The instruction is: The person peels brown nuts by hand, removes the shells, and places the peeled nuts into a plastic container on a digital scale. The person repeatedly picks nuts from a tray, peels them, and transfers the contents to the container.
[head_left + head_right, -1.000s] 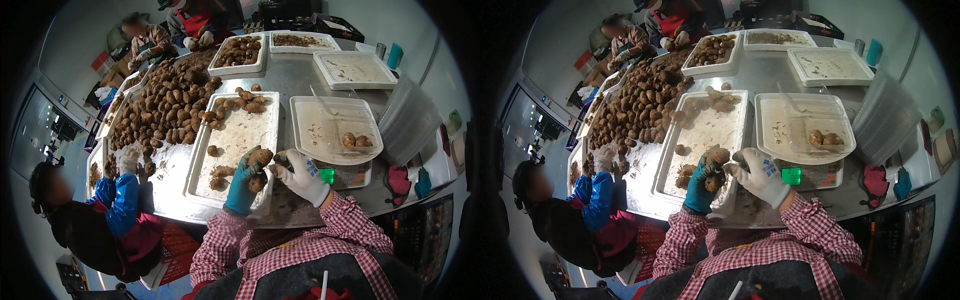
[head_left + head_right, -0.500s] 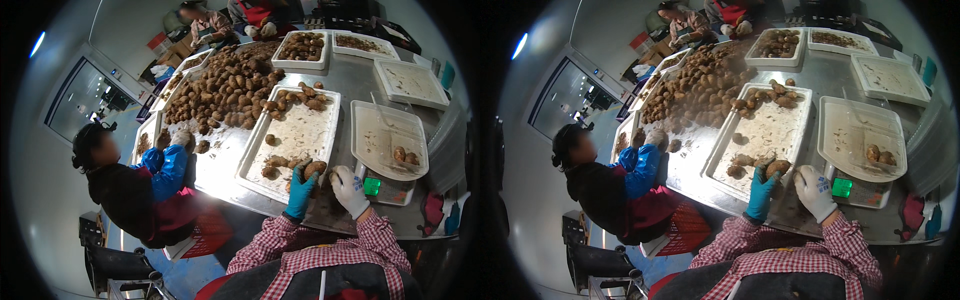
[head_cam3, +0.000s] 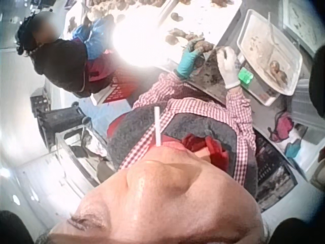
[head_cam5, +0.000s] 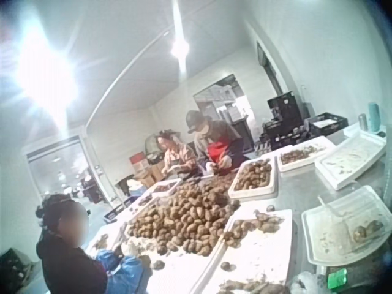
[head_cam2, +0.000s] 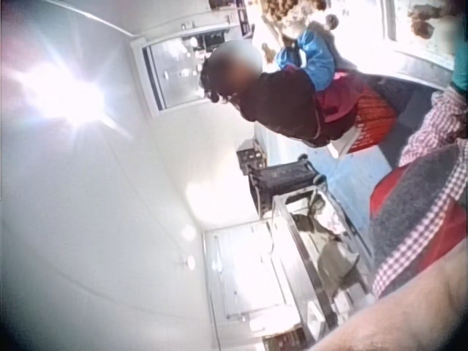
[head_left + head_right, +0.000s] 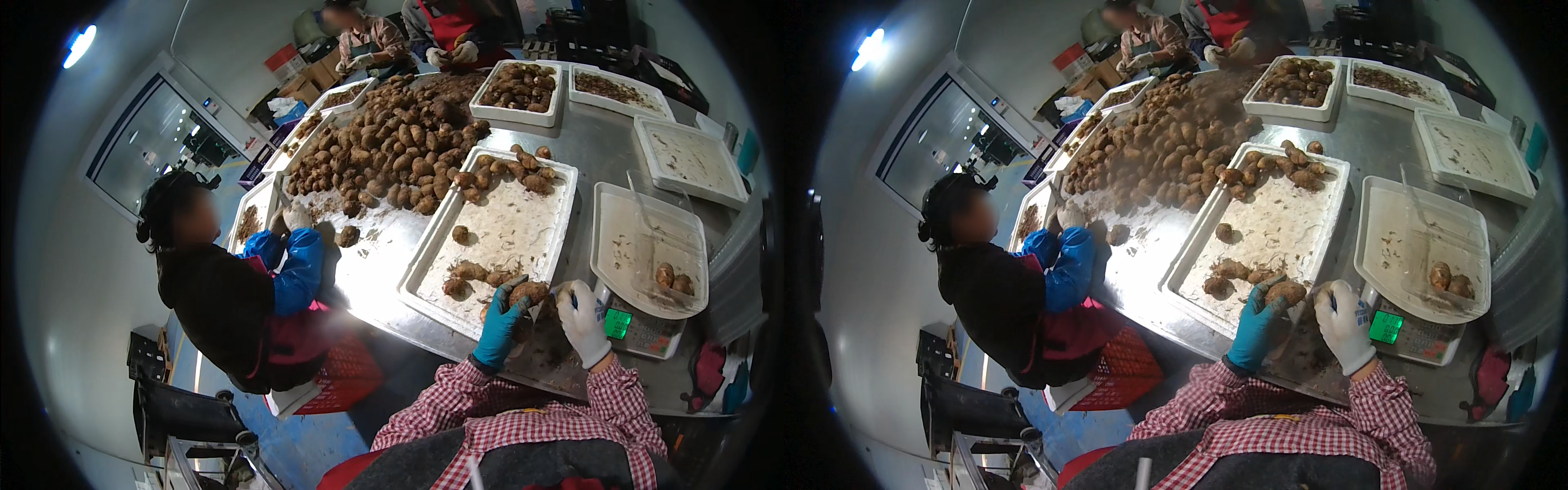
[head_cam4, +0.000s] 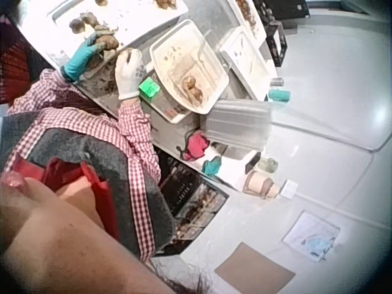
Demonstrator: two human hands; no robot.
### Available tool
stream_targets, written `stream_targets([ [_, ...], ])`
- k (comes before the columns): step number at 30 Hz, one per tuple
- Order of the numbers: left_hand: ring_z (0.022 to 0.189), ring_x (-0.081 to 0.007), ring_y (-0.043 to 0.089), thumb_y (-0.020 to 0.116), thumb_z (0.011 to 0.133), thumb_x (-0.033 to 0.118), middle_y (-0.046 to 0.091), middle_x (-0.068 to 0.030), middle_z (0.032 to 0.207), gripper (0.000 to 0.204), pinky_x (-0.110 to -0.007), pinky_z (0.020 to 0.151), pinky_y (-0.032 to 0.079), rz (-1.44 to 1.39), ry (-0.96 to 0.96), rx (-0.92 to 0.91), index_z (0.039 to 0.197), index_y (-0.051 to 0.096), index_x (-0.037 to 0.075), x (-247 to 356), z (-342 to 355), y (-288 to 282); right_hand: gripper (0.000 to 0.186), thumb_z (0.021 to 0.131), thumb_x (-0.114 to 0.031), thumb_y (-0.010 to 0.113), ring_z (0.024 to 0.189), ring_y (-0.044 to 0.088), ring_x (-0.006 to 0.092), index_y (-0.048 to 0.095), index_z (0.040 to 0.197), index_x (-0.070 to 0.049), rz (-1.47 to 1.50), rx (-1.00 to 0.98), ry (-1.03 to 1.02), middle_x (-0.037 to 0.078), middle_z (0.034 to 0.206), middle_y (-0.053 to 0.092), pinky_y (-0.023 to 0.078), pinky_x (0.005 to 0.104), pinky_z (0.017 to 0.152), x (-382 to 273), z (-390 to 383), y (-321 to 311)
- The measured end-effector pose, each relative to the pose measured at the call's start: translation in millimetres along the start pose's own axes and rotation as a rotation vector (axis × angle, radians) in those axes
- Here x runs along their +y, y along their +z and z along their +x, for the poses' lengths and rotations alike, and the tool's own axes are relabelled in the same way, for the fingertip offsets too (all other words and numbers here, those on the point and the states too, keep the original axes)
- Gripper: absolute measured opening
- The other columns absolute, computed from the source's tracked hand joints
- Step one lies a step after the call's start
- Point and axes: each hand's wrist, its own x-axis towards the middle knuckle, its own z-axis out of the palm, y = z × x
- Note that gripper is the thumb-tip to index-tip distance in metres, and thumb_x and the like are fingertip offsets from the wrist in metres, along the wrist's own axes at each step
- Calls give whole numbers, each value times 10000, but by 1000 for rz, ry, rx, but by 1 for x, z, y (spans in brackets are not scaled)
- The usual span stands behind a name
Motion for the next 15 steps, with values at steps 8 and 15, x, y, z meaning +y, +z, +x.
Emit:
stream_targets([
  [8,1061,-142,571,649,924,121,576,-67,1218,507,-263,909,465,242,-10,-171,1380,442,47,13,-10,4,203,925,-175,599,671,574,367,512,840,-13,13,-142,13,204,731,567,428,419,588,-7,-4,-5],
  [15,1088,-164,579,643,929,230,597,-83,1227,507,-271,903,478,-8,-62,-66,1366,462,48,26,-7,6,144,947,-130,555,647,561,341,525,875,-8,198,-56,118,187,735,566,439,378,589,-8,-6,-8],
])
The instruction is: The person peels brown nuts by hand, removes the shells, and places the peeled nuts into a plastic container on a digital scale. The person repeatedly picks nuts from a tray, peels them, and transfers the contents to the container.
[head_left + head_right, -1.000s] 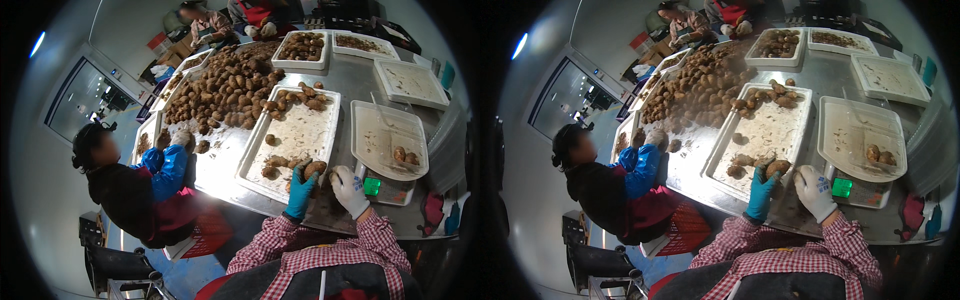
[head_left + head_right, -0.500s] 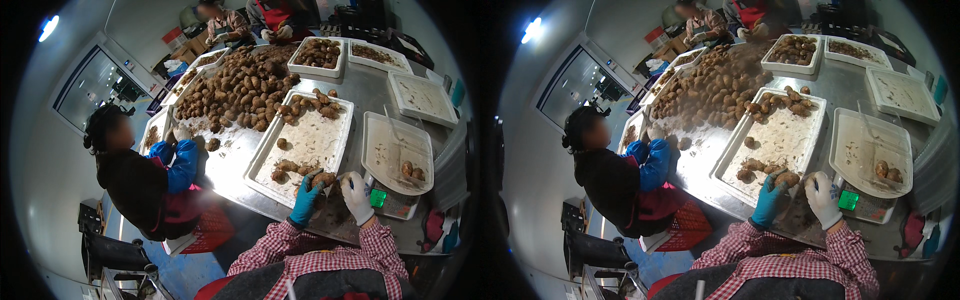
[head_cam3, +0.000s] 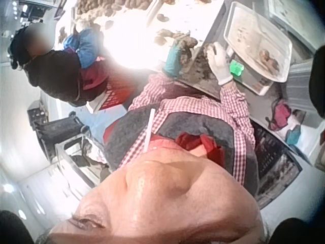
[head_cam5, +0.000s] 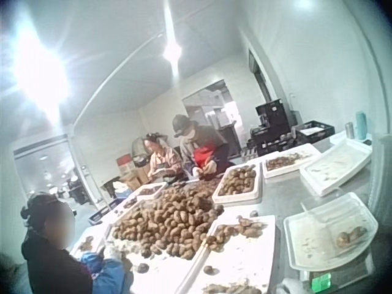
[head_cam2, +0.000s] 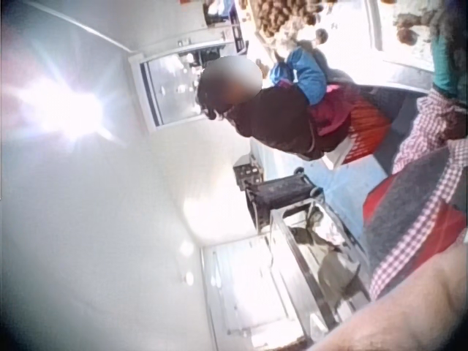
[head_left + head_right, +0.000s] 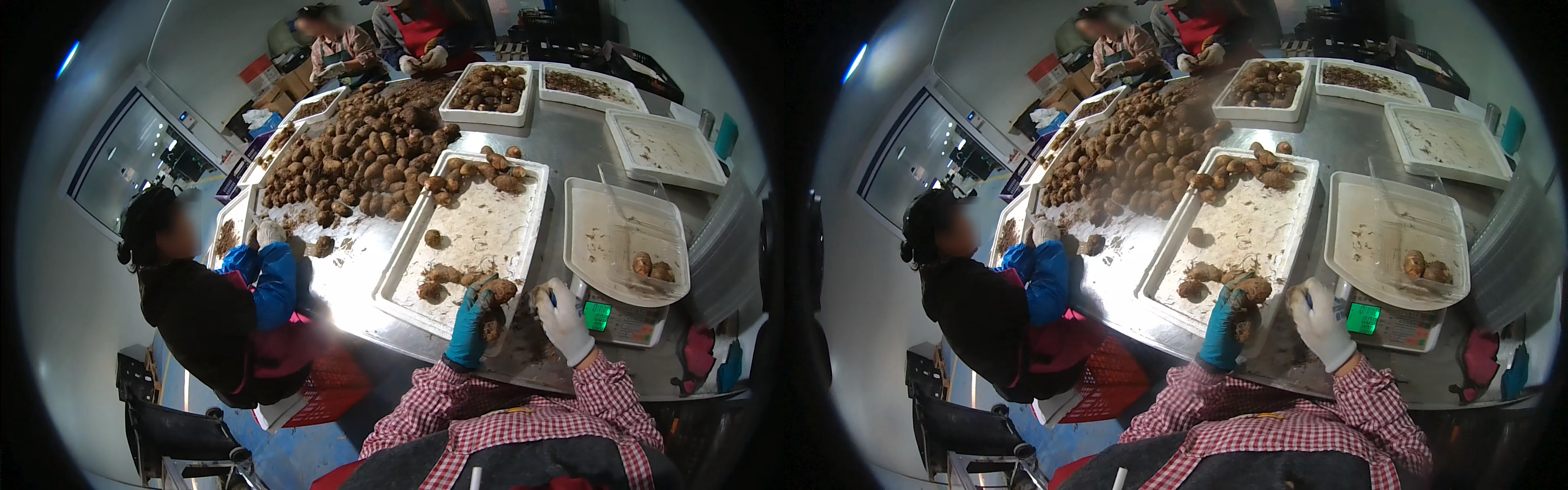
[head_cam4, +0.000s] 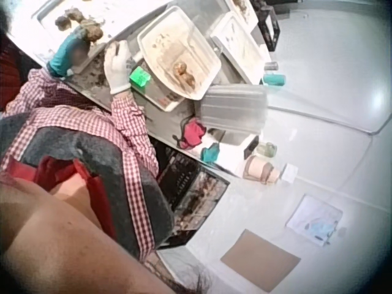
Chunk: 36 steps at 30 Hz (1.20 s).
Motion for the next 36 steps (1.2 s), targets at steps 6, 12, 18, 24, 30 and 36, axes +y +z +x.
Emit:
stream_targets([
  [6,1136,-143,549,678,915,186,575,-61,1251,503,-290,960,464,295,73,-117,1356,479,49,0,-7,15,267,953,-246,584,682,586,396,523,856,-6,-292,-154,-110,198,700,569,435,432,591,-8,-1,-3],
  [12,1117,-141,567,577,977,304,585,-43,1239,453,-293,951,467,-149,-80,-93,1354,497,66,-4,-4,-4,251,954,-159,563,645,596,329,525,762,-1,28,-115,-15,163,685,583,428,408,571,-11,-9,-3],
  [18,1061,-159,590,553,986,327,615,-46,1207,419,-299,886,490,-266,-101,119,1327,531,85,-8,3,-6,167,934,-52,532,834,631,231,591,1067,31,-180,-10,-252,169,973,642,497,318,760,-34,-8,-16],
  [24,1068,-136,580,535,1000,337,602,-55,1221,429,-293,907,480,54,-98,-89,1337,510,72,13,-12,52,261,886,-121,571,878,631,375,597,1109,13,-218,-43,-317,227,940,629,497,413,722,-30,-8,-20],
  [30,1125,-146,560,508,1011,351,590,-53,1247,450,-308,984,447,-121,-244,-107,1350,492,56,9,-7,35,71,875,-61,563,659,638,323,545,859,6,-215,20,-275,172,720,600,469,382,566,-36,-16,-31],
  [36,1106,-151,573,565,989,293,598,-56,1224,430,-297,968,461,152,-72,-153,1337,500,50,8,-9,43,82,907,-83,558,688,634,307,553,938,-7,-141,35,-190,173,749,597,475,390,588,-25,-15,-28],
])
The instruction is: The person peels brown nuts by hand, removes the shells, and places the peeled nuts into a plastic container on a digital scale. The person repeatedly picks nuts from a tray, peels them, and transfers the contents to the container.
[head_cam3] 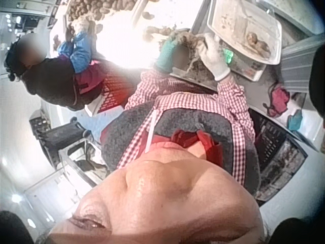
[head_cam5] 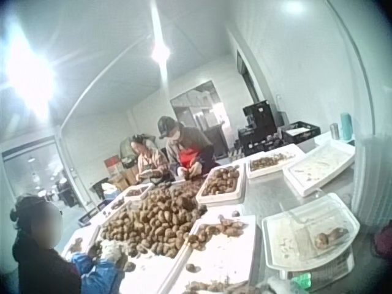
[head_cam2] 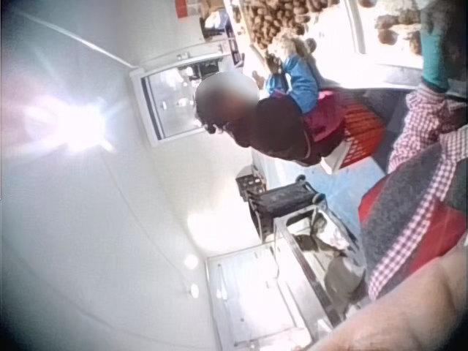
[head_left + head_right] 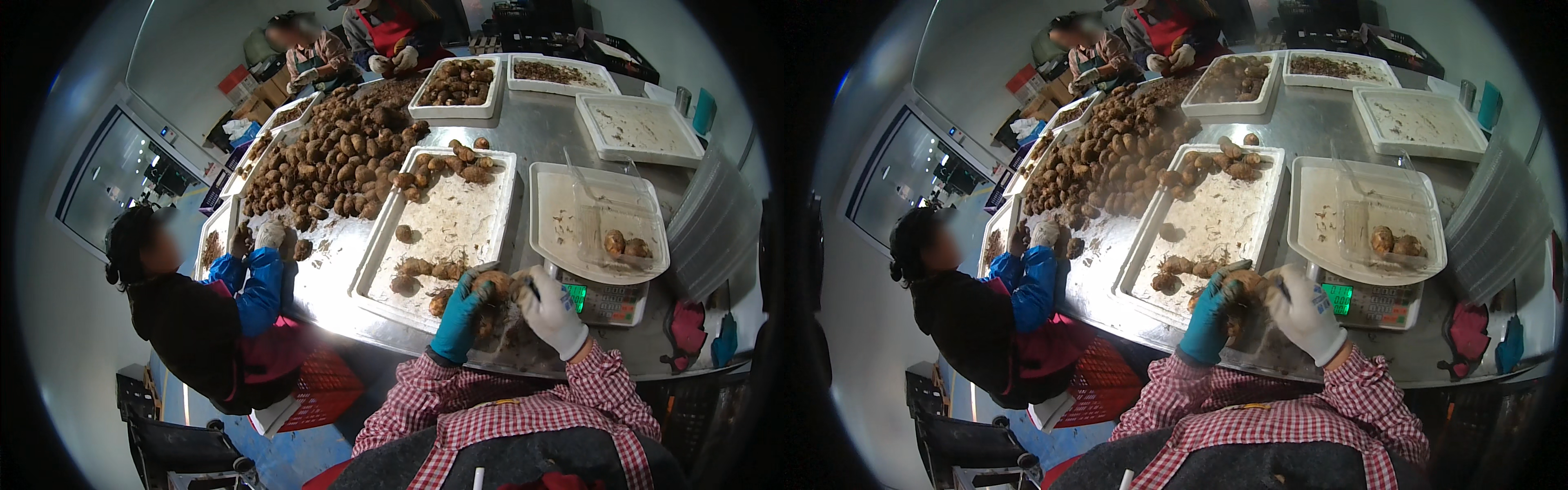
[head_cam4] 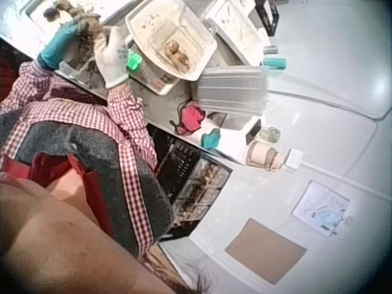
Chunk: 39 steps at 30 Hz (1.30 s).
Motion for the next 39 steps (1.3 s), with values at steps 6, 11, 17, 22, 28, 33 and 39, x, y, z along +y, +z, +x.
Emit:
stream_targets([
  [6,1083,-138,579,607,967,249,600,-57,1216,419,-271,936,466,5,-112,-40,1327,509,58,7,-7,-7,531,914,-534,571,652,575,390,508,827,-15,-196,-118,-103,194,688,536,435,433,560,9,-1,6],
  [11,1033,-130,590,606,958,212,597,-53,1226,415,-261,873,480,-131,-81,32,1337,503,78,1,-6,-22,331,968,-270,580,572,567,299,510,779,-7,23,-107,63,171,645,547,415,381,519,7,-3,13],
  [17,1066,-141,578,653,916,165,568,-60,1271,487,-268,884,475,-8,28,67,1361,478,75,10,-6,-24,248,937,-226,628,642,597,319,535,877,-4,64,-89,86,181,691,577,457,368,589,3,6,17],
  [22,1178,-173,541,684,891,135,549,-70,1305,553,-300,1013,433,120,67,1,1386,453,49,10,-6,-13,291,954,-275,594,667,578,384,556,871,2,-77,-159,18,200,711,584,448,392,593,4,8,25],
  [28,1132,-167,570,629,940,235,577,-73,1277,517,-292,959,461,-107,-45,31,1388,453,47,10,-6,-24,195,943,-129,545,626,594,293,566,807,8,141,-191,131,163,665,583,447,366,583,-2,10,24],
  [33,1097,-170,595,584,971,302,585,-68,1271,493,-288,891,499,-126,80,129,1384,464,60,2,2,-43,119,941,-72,520,678,571,207,564,876,18,29,-90,73,110,751,591,458,320,636,17,9,29],
  [39,1113,-160,584,594,961,272,586,-72,1262,457,-271,877,504,-202,29,95,1354,495,62,2,1,-49,282,940,-241,593,867,655,357,571,1073,6,22,-113,91,195,921,659,500,416,730,7,13,32],
])
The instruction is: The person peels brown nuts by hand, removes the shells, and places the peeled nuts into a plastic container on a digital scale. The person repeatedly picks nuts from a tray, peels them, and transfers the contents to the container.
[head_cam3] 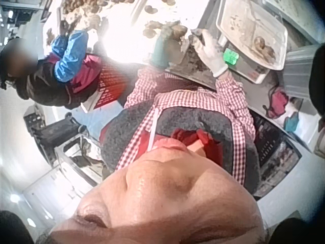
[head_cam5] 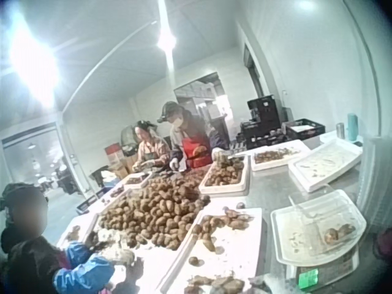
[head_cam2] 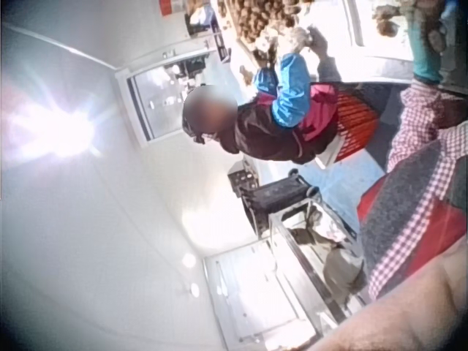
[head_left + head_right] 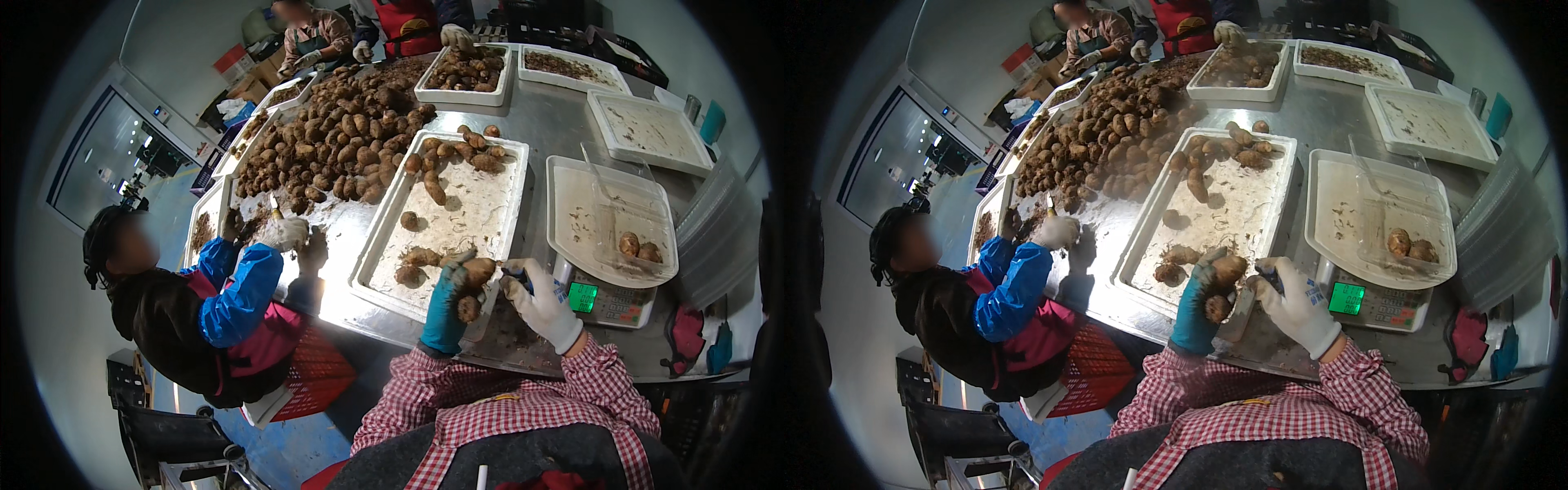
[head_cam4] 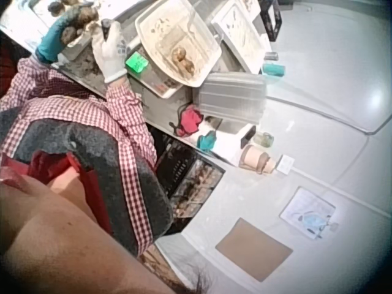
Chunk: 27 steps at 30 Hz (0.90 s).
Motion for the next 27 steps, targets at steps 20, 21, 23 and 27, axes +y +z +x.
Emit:
stream_targets([
  [20,1034,-172,617,671,902,307,602,-97,1222,612,-270,802,511,-59,-67,-117,1383,441,6,-4,-3,25,120,964,-43,492,608,575,112,602,952,5,110,243,-77,69,791,628,477,251,558,-10,-2,-27],
  [21,1034,-169,617,677,897,307,603,-96,1219,619,-268,801,509,-69,-55,-134,1384,440,6,-4,-3,23,115,971,-51,492,612,572,106,586,951,13,156,209,-41,69,783,618,476,244,551,-9,-3,-29],
  [23,1037,-164,615,701,873,268,602,-93,1219,630,-270,811,504,-41,-54,-126,1387,441,12,-3,-5,26,96,972,-54,503,622,569,101,562,962,21,210,187,-45,70,780,608,474,236,545,-1,-7,-29],
  [27,1104,-180,590,713,851,152,580,-94,1257,605,-292,903,497,65,-21,-84,1379,450,17,-6,-3,25,51,907,-3,551,652,579,130,530,953,8,235,-94,54,68,753,583,472,254,574,11,-7,-24],
])
